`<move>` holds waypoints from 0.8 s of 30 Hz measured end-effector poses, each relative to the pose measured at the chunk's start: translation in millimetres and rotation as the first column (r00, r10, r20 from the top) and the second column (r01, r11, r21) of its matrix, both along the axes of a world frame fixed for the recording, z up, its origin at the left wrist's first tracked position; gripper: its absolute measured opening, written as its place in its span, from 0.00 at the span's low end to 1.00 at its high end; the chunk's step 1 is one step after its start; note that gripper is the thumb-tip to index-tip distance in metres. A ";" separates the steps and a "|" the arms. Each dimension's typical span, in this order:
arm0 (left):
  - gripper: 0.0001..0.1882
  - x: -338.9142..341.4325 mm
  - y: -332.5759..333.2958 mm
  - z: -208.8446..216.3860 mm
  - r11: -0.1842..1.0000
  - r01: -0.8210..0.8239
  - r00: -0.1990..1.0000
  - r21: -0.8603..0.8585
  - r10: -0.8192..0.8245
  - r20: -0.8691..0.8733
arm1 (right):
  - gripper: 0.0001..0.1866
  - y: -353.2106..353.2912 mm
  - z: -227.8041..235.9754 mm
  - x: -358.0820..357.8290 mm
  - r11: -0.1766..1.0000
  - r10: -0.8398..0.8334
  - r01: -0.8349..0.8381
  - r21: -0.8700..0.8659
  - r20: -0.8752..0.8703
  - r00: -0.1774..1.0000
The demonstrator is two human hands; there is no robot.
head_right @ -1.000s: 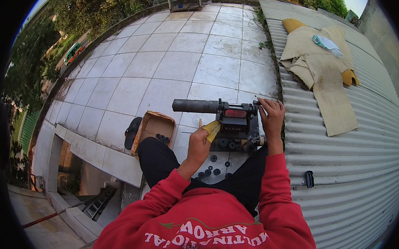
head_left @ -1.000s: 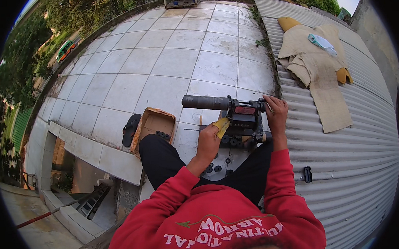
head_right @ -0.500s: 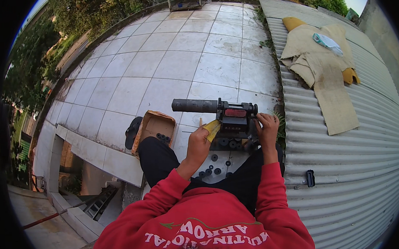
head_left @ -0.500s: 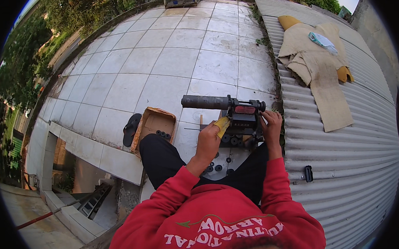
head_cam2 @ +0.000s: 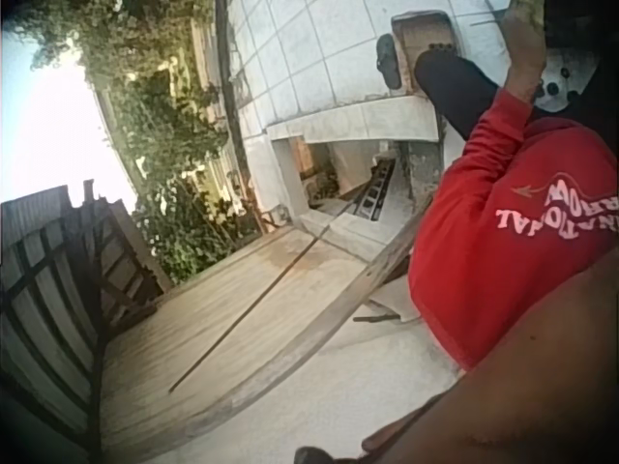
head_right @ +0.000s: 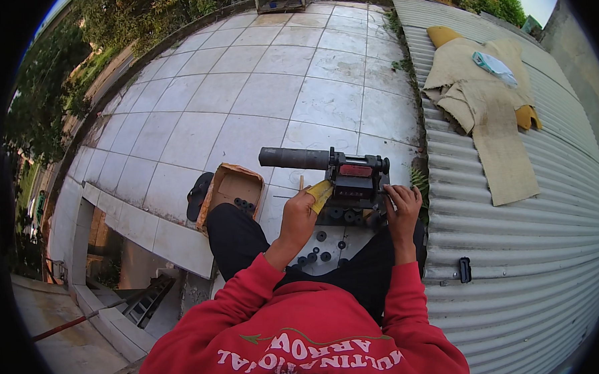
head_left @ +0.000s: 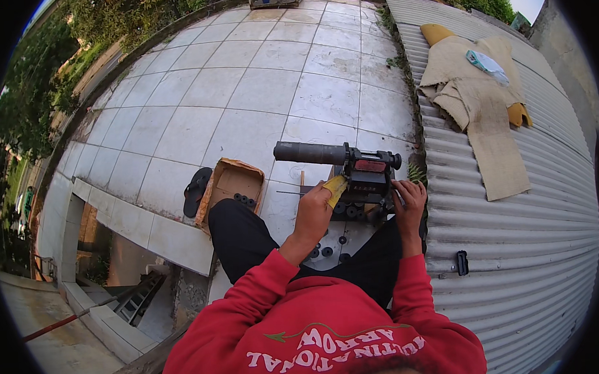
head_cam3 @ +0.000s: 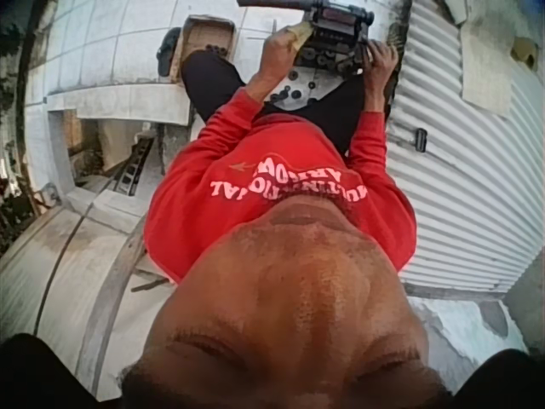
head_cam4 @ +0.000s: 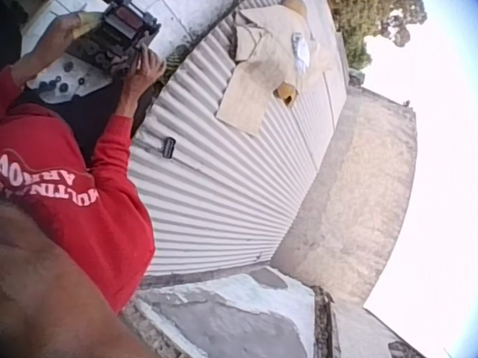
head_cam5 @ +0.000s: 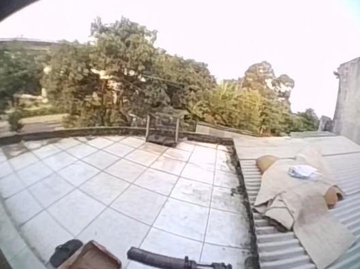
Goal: The person mounts a spool onto the spindle of a manual winding machine and winds wire onto the spool by rotating the crank handle by hand.
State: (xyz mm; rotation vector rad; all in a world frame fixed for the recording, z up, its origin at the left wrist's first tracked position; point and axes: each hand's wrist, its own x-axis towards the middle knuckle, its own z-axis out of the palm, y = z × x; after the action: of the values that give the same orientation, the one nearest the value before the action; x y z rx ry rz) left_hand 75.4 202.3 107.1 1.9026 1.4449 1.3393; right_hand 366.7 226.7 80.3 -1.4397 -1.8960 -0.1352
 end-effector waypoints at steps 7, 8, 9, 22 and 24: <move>0.04 1.5 -2.7 8.5 0.998 0.010 0.998 -0.056 -0.007 0.065 | 0.18 -13.0 6.1 -2.2 0.998 0.015 -0.014 0.067 -0.017 1.000; 0.04 1.9 -3.0 9.1 0.998 0.008 0.997 -0.057 -0.004 0.073 | 0.19 -14.4 6.8 -2.0 0.996 0.019 -0.017 0.087 -0.024 1.000; 0.04 1.6 -3.2 9.3 0.998 0.007 0.997 -0.058 -0.003 0.074 | 0.19 -15.6 8.8 -3.1 0.994 0.024 -0.021 0.107 -0.030 0.999; 0.03 2.9 -5.5 11.0 0.997 0.000 0.995 -0.072 0.008 0.099 | 0.18 -18.1 41.7 -6.2 0.981 0.002 -0.002 0.195 -0.002 1.000; 0.03 3.0 -6.1 12.0 0.997 -0.005 0.995 -0.073 0.012 0.103 | 0.18 -13.2 48.2 -4.9 0.976 0.001 -0.006 0.220 0.025 1.000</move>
State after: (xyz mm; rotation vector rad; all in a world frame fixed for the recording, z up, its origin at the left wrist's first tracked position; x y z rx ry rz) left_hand 78.4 196.2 119.1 1.7568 1.4322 1.3498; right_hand 361.8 213.5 128.5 -1.2902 -1.8392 -0.3518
